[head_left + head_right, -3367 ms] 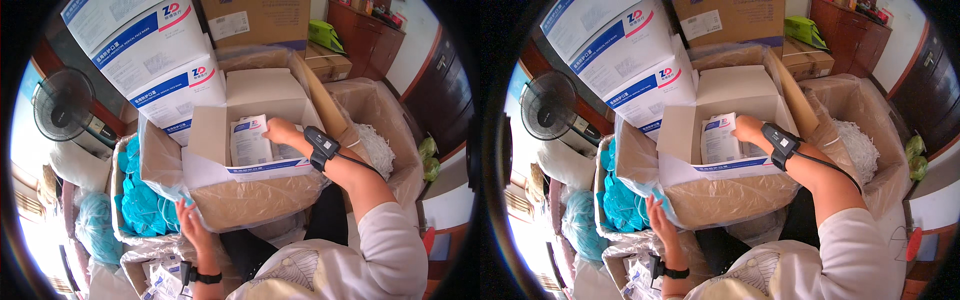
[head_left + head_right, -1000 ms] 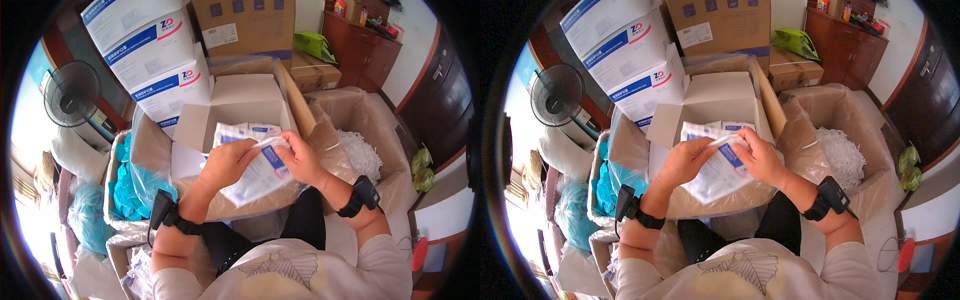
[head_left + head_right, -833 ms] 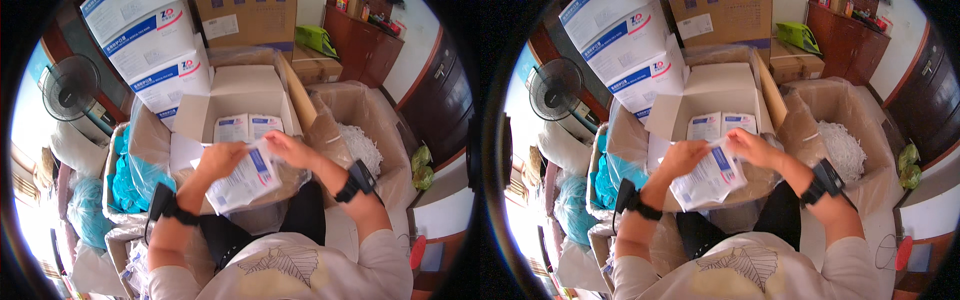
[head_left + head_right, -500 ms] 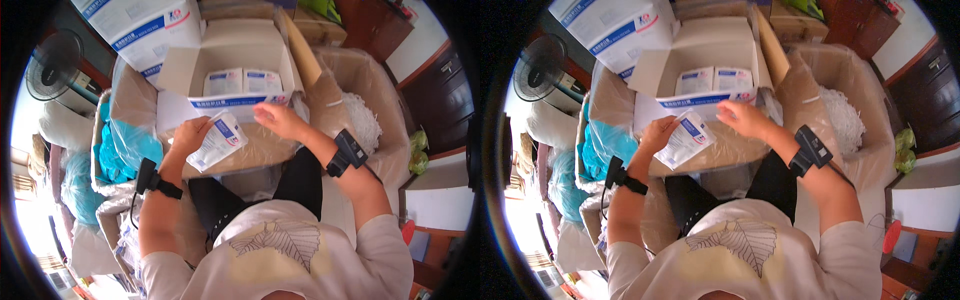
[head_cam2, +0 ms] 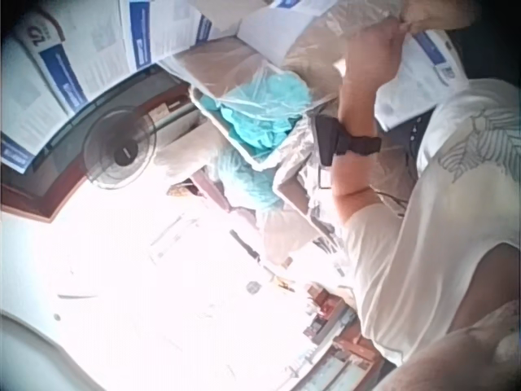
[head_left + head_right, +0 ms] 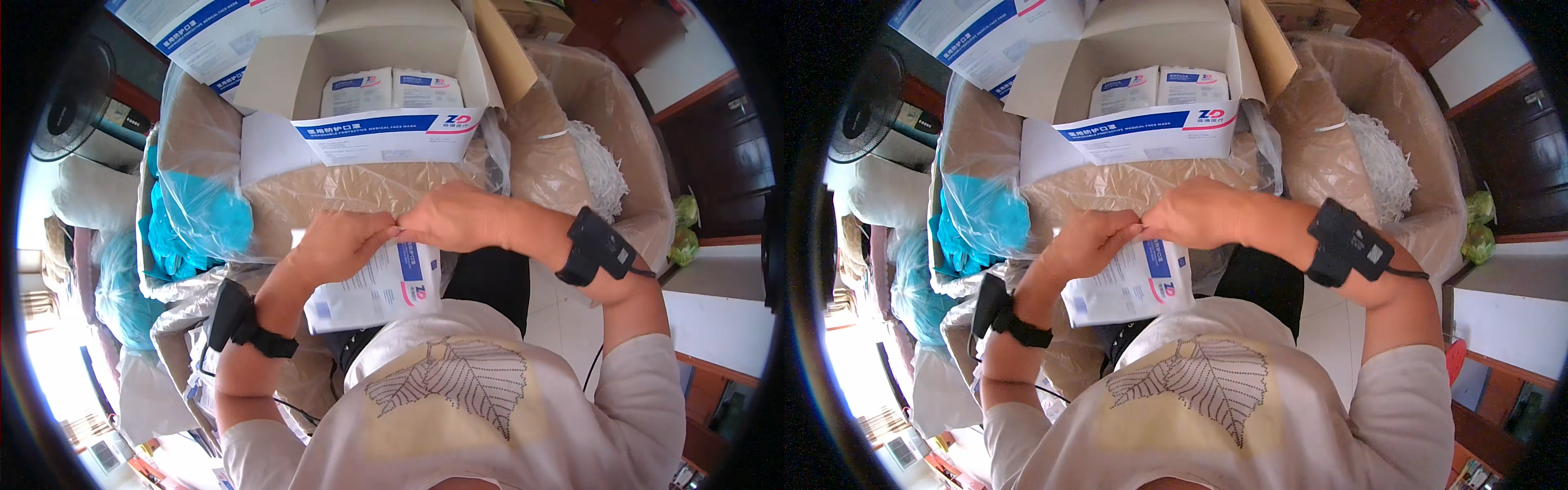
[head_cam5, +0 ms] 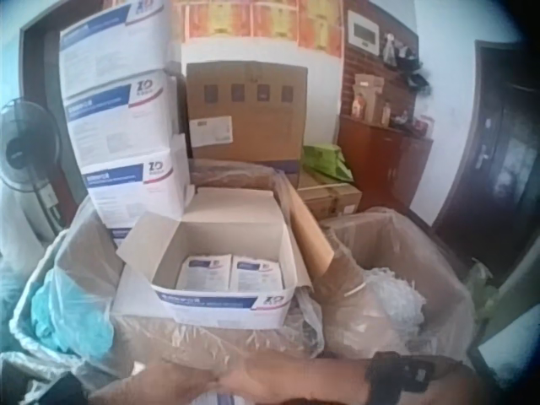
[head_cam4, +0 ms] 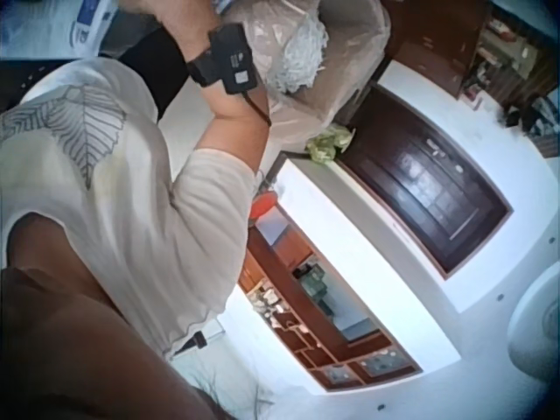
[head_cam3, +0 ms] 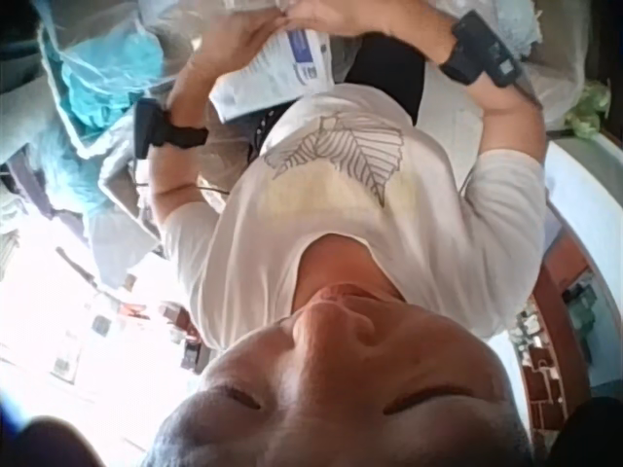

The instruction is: The person is unpacking medical masks from individual paper envelopes and inspecting or sorting them.

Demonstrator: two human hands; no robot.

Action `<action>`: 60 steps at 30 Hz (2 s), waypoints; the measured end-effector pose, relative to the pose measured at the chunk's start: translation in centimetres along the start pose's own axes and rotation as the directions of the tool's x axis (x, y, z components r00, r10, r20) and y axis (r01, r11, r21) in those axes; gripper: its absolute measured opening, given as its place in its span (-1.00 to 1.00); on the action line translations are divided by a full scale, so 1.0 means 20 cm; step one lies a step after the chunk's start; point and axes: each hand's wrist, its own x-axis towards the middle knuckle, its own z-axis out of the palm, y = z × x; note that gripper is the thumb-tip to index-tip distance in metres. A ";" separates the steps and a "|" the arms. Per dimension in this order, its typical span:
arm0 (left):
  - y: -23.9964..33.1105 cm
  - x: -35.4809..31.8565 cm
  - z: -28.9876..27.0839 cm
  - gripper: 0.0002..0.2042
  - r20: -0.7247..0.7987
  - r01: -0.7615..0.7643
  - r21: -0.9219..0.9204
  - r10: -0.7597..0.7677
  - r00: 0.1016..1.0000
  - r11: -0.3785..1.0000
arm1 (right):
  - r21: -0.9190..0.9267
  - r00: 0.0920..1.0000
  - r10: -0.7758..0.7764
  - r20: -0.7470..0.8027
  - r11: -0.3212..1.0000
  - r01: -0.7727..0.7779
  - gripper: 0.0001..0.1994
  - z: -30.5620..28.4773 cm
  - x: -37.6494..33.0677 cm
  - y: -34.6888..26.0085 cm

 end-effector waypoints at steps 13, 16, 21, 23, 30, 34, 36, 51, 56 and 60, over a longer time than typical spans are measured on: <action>-0.25 -0.05 0.40 -0.74 -0.271 0.024 -0.855 -0.486 0.831 0.518 | -0.211 0.908 -0.224 -0.355 0.965 0.156 -0.84 0.14 -0.13 -0.13; -0.23 0.00 0.36 -0.75 -0.336 0.009 -0.783 -0.435 0.835 0.621 | -0.174 0.897 -0.197 -0.395 0.975 0.138 -0.85 0.14 -0.18 -0.15; -0.20 0.06 0.32 -0.76 -0.358 0.017 -0.724 -0.396 0.845 0.690 | -0.197 0.843 -0.202 -0.498 0.973 0.117 -0.85 0.15 -0.24 -0.15; -0.19 0.08 0.31 -0.75 -0.381 0.045 -0.691 -0.416 0.826 0.721 | -0.186 0.839 -0.181 -0.513 0.978 0.098 -0.85 0.16 -0.26 -0.16; -0.35 0.06 0.32 -0.74 -0.427 0.087 -0.681 -0.491 0.759 0.727 | -0.148 0.822 -0.207 -0.531 0.977 0.151 -0.83 0.17 -0.26 -0.25; -0.46 -0.04 0.27 -0.75 -0.442 0.003 -0.830 -0.660 0.607 0.558 | -0.123 0.809 -0.278 -0.518 0.960 0.250 -0.79 0.22 -0.26 -0.32; -0.51 -0.08 0.25 -0.75 -0.553 0.033 -0.741 -0.637 0.537 0.671 | -0.088 0.810 -0.264 -0.524 0.962 0.257 -0.78 0.26 -0.26 -0.34; -0.11 -0.24 0.06 -0.79 -0.864 0.054 -0.180 -0.184 0.468 0.982 | 0.357 0.954 0.197 -0.224 0.928 -0.108 -0.70 0.02 0.00 -0.35; -0.07 -0.25 0.11 -0.78 -0.829 0.022 -0.374 -0.345 0.441 0.927 | 0.395 0.907 0.110 -0.406 0.916 0.066 -0.71 0.11 0.04 -0.32; -0.05 -0.24 0.18 -0.77 -0.777 0.063 -0.465 -0.441 0.448 0.883 | 0.560 0.883 0.192 -0.429 0.823 0.094 -0.73 0.17 0.07 -0.32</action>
